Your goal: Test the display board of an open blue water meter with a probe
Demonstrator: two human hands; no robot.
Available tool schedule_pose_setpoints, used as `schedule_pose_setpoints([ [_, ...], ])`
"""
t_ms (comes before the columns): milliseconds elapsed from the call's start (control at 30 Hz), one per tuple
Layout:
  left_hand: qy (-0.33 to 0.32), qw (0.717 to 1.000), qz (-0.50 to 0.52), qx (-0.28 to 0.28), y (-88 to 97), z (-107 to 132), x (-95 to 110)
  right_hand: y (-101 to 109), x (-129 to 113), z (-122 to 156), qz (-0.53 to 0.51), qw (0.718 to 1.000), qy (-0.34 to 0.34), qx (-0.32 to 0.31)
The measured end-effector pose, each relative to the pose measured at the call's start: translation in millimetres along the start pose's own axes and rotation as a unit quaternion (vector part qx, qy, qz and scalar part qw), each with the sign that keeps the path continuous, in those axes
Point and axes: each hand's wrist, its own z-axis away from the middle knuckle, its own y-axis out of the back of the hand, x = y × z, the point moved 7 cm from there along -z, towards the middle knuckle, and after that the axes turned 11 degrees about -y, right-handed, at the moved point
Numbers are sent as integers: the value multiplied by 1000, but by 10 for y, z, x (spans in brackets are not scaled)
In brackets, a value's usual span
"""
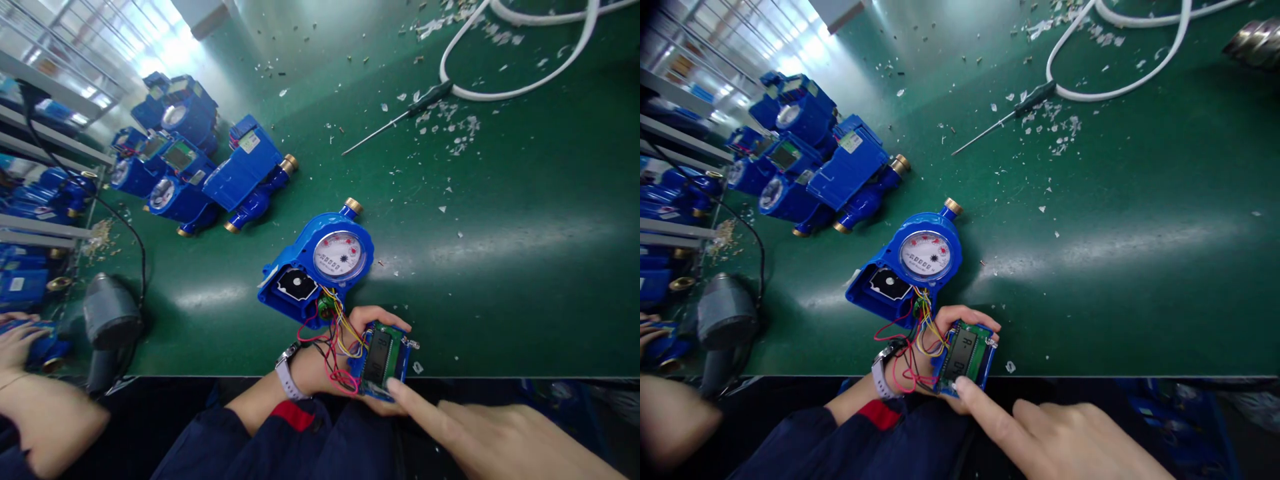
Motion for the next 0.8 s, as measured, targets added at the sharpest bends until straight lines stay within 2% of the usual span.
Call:
schedule_pose_setpoints([
  [100, -3, 1000, 5, 0, 11, 9, -3, 60, -144, -175, 55, 998, 22, -21],
  [233, 1, 1000, -9, -13, 16, 16, -8, 0, -172, -164, 61, 998, 16, -30],
  [400, 28, 998, -41, -26, 39, 16, -32, -127, -132, -92, 4, 999, -2, -33],
  [533, 13, 1000, -23, -15, 37, -5, -12, -116, -124, -129, -48, 999, -21, -5],
  [800, 11, 1000, -20, -14, 17, -46, 26, -145, -95, -129, -145, 989, -9, -4],
])
